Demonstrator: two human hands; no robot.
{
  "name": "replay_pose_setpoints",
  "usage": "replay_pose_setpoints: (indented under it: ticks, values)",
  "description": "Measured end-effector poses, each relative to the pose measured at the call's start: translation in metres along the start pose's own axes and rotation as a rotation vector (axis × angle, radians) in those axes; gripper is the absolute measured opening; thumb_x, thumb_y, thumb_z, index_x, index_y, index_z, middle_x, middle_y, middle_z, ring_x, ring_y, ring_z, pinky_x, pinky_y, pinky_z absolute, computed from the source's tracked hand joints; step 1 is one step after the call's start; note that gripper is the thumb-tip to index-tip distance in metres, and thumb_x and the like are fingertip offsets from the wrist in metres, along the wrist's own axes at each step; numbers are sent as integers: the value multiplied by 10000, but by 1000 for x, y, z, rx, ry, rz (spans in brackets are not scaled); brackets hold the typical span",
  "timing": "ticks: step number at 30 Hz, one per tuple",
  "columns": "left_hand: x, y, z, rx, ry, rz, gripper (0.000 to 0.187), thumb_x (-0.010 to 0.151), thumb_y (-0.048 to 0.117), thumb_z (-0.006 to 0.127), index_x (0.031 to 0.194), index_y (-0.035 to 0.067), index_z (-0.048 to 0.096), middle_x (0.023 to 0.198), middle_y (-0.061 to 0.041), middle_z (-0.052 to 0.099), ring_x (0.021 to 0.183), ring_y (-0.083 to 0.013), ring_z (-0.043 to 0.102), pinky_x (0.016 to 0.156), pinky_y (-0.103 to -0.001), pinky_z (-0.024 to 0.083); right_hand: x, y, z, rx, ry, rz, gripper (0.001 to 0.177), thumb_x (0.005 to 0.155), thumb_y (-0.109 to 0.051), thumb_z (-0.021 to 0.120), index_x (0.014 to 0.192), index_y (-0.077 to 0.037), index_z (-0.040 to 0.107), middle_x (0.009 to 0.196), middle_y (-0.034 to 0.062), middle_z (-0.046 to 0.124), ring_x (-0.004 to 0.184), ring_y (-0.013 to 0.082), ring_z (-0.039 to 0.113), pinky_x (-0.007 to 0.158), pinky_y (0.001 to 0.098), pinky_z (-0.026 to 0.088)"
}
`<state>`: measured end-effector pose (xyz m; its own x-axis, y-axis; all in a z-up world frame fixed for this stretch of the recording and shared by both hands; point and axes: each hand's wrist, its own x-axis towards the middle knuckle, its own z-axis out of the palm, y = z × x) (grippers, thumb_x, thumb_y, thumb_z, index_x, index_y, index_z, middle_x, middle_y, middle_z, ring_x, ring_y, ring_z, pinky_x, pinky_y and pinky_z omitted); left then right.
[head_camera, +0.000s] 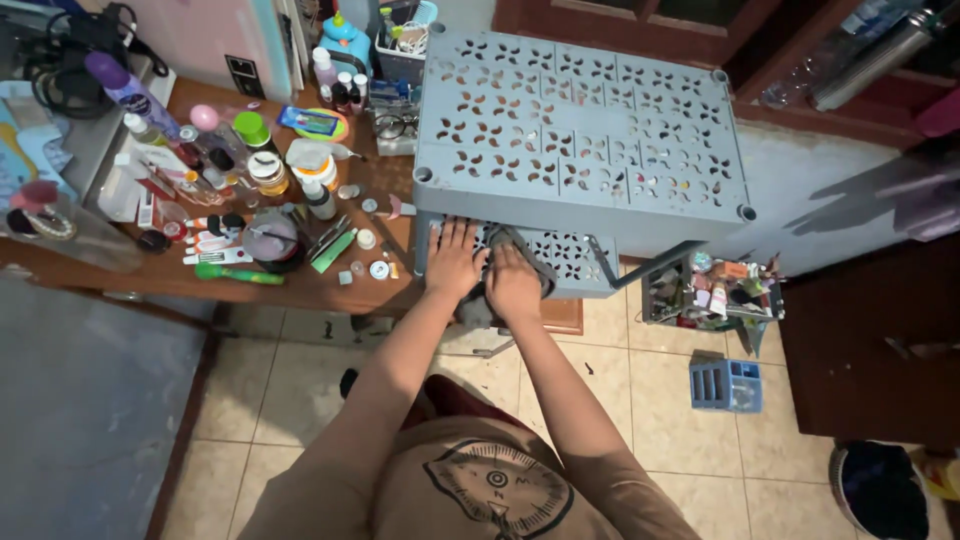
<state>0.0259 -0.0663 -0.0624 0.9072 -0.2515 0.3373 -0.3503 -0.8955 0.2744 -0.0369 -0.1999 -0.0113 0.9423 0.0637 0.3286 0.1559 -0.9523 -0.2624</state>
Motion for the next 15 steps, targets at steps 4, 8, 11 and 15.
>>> replay_pose_setpoints:
  ticks: [4, 8, 11, 15]
  values:
    - [-2, -4, -21, -36, -39, 59, 741, 1002, 538, 500, 1567, 72, 390, 1609, -164, 391, 1527, -357, 288, 1235, -589, 169, -5, 18, -21, -18, 9, -101, 463, 986, -352, 613, 1334, -46, 621, 1370, 166, 645, 1276, 325, 619, 1055, 439, 498]
    - [-11, -3, -55, 0, -181, 279, 906, 907, 641, 563, 1591, 107, 304, 1632, -165, 310, 1513, -401, 240, 1216, -610, 133, -19, 50, -51, -111, -95, -262, 659, 881, -551, 659, 1331, -71, 623, 1391, 131, 630, 1271, 334, 598, 1005, 451, 492]
    - [-11, -4, -61, 91, -261, 361, 1059, 814, 705, 622, 1602, 105, 247, 1651, -161, 259, 1516, -394, 218, 1211, -605, 124, -25, 79, -62, -113, -109, -229, 681, 861, -569, 669, 1343, -90, 620, 1406, 114, 624, 1286, 320, 590, 1016, 445, 493]
    - [-12, -8, -40, 190, -248, 387, 1158, 758, 733, 676, 1613, 83, 243, 1674, -139, 248, 1544, -367, 231, 1237, -591, 157, -37, 111, -67, -92, -18, -156, 633, 844, -536, 702, 1308, -109, 645, 1372, 115, 648, 1264, 313, 612, 981, 424, 521]
